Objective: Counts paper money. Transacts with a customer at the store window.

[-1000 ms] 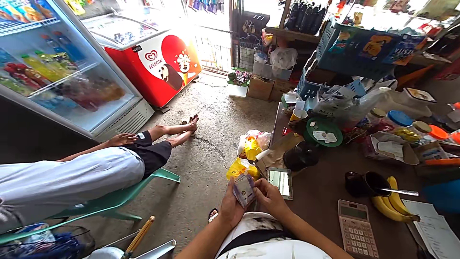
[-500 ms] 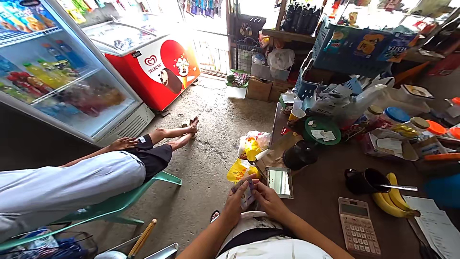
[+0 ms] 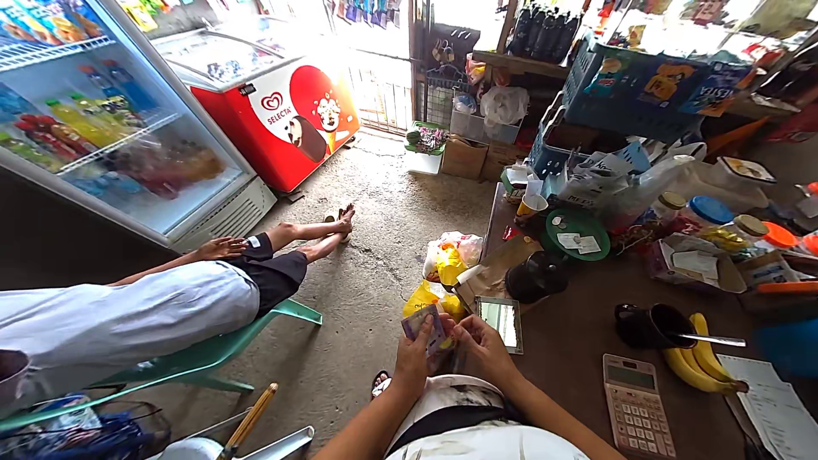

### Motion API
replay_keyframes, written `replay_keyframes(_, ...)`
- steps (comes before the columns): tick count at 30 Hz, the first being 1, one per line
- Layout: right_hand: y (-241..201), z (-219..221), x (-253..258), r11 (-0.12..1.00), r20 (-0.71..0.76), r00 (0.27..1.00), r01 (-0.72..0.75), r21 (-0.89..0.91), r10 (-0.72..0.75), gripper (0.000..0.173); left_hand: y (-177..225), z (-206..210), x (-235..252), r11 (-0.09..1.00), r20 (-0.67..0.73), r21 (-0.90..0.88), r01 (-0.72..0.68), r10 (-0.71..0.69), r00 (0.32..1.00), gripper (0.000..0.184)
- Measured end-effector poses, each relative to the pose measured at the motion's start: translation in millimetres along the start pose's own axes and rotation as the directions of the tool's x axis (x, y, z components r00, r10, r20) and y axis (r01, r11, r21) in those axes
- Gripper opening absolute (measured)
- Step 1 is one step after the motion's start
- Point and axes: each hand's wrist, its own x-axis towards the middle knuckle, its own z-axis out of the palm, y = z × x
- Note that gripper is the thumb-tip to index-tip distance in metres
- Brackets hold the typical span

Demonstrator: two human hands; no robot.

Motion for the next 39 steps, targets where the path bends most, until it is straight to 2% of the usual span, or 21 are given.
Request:
replay_keyframes(6, -1.0, 4.0, -2.8, 0.986, -0.075, 0.996, 0.069, 0.154, -0.058, 0.019, -2.1, -2.5, 0.8, 0.994, -0.046, 0.101, -0.037, 0.042, 0.998, 0.017)
replay_keyframes(11, -0.1, 4.2, -1.8, 0.976, -0.106, 0.985, 0.148, 0.156, -0.133, 0.030, -7.6, -5.9, -1.2, 0.972, 0.055, 0.193, -0.136, 0.128, 0.990, 0.025)
replay_keyframes(14, 3.4, 4.3, 0.7, 0.964, -0.113, 0.971, 0.225, 0.145, -0.210, 0.019, -7.2, -6.9, -0.9, 0.958, 0.104, 0.243, -0.151, 0.129, 0.986, 0.024)
replay_keyframes(16, 6.3, 4.2, 1.7, 0.955, -0.113, 0.961, 0.266, 0.132, -0.253, 0.011, -6.0, -5.8, -0.4, 0.960, 0.085, 0.247, -0.135, 0.118, 0.989, 0.024)
replay_keyframes(22, 2.4, 2.4, 0.4, 0.970, -0.087, 0.984, 0.166, 0.179, -0.153, 0.013, -2.8, -7.2, 2.9, 0.983, 0.020, 0.152, -0.107, 0.105, 0.994, 0.018)
replay_keyframes(24, 3.1, 1.9, 1.0, 0.971, -0.063, 0.985, 0.169, 0.169, -0.161, 0.017, -2.7, -7.4, 4.2, 0.986, 0.011, 0.136, -0.100, 0.099, 0.995, 0.017)
replay_keyframes(27, 5.3, 2.1, 2.7, 0.972, -0.047, 0.980, 0.196, 0.126, -0.192, 0.012, -0.2, -6.3, 4.8, 0.998, -0.017, 0.040, -0.052, 0.052, 0.998, 0.015)
replay_keyframes(33, 3.4, 5.9, 0.9, 0.953, -0.013, 0.979, 0.201, 0.228, -0.203, 0.009, 8.2, -6.2, 10.2, 0.995, -0.137, -0.099, 0.010, -0.024, 0.990, 0.020)
replay_keyframes(36, -1.3, 8.0, 2.4, 0.944, -0.030, 0.981, 0.192, 0.269, -0.191, 0.013, 9.5, -9.4, 12.3, 0.987, -0.165, -0.146, 0.060, -0.084, 0.983, 0.019)
replay_keyframes(39, -3.3, 11.4, 3.4, 0.944, -0.030, 0.983, 0.183, 0.275, -0.182, 0.024, 10.9, -11.5, 10.5, 0.991, -0.184, -0.117, 0.063, -0.084, 0.979, 0.017)
